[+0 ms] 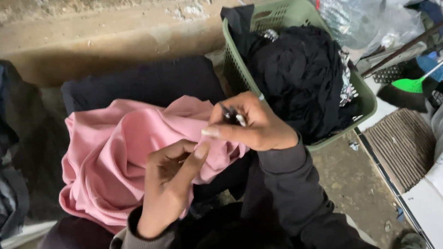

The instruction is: Trimming loose threads from a pink garment using small thread snips during quality inspection

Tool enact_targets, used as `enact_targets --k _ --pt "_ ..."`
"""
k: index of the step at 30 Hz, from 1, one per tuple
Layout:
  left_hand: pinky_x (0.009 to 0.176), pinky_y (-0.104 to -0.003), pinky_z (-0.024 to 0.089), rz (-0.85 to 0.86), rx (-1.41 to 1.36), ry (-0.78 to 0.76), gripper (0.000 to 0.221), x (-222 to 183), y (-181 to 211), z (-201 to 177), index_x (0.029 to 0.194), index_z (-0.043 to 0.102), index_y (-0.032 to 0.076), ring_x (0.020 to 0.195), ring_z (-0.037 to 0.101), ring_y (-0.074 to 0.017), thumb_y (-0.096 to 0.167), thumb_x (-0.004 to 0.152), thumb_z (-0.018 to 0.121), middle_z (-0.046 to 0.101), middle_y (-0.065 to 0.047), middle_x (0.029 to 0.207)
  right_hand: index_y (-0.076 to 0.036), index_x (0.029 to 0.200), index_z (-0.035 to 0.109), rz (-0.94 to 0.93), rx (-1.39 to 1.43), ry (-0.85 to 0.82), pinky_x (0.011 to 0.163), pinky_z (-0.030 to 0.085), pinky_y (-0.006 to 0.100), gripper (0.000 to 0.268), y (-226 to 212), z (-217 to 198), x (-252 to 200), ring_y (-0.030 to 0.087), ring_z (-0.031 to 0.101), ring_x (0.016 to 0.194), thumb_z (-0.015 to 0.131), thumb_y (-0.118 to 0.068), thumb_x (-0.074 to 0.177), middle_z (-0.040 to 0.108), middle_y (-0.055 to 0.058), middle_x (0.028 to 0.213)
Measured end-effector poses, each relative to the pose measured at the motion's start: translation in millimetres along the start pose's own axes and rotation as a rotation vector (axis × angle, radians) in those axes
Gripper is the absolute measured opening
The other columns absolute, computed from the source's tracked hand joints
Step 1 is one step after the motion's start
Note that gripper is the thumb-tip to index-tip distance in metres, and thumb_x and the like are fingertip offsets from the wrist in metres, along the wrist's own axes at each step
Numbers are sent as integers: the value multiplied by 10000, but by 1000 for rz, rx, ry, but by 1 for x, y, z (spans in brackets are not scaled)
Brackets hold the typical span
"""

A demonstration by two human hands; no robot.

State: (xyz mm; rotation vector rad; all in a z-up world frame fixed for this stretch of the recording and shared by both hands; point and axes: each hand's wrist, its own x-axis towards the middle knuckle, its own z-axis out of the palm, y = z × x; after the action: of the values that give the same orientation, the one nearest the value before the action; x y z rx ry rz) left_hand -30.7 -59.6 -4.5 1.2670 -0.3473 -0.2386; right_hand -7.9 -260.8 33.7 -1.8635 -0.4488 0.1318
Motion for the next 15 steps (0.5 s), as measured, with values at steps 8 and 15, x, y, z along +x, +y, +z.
enact_targets --k 8,15 --pt "522 -193 385 105 -205 -27 288 2 2 4 681 715 -18 552 396 -53 13 962 660 491 -23 499 37 950 749 -180 -20 137 705 529 296 133 1 9 -5 187 660 777 769 -86 904 706 150 863" --pt "567 -188 421 124 -270 30 371 -2 -3 2 630 695 6 610 384 -56 39 997 654 490 -10 543 53 1088 736 -357 -182 229 828 601 351 466 2 18 -26 269 755 965 961 -54 695 735 228 1105"
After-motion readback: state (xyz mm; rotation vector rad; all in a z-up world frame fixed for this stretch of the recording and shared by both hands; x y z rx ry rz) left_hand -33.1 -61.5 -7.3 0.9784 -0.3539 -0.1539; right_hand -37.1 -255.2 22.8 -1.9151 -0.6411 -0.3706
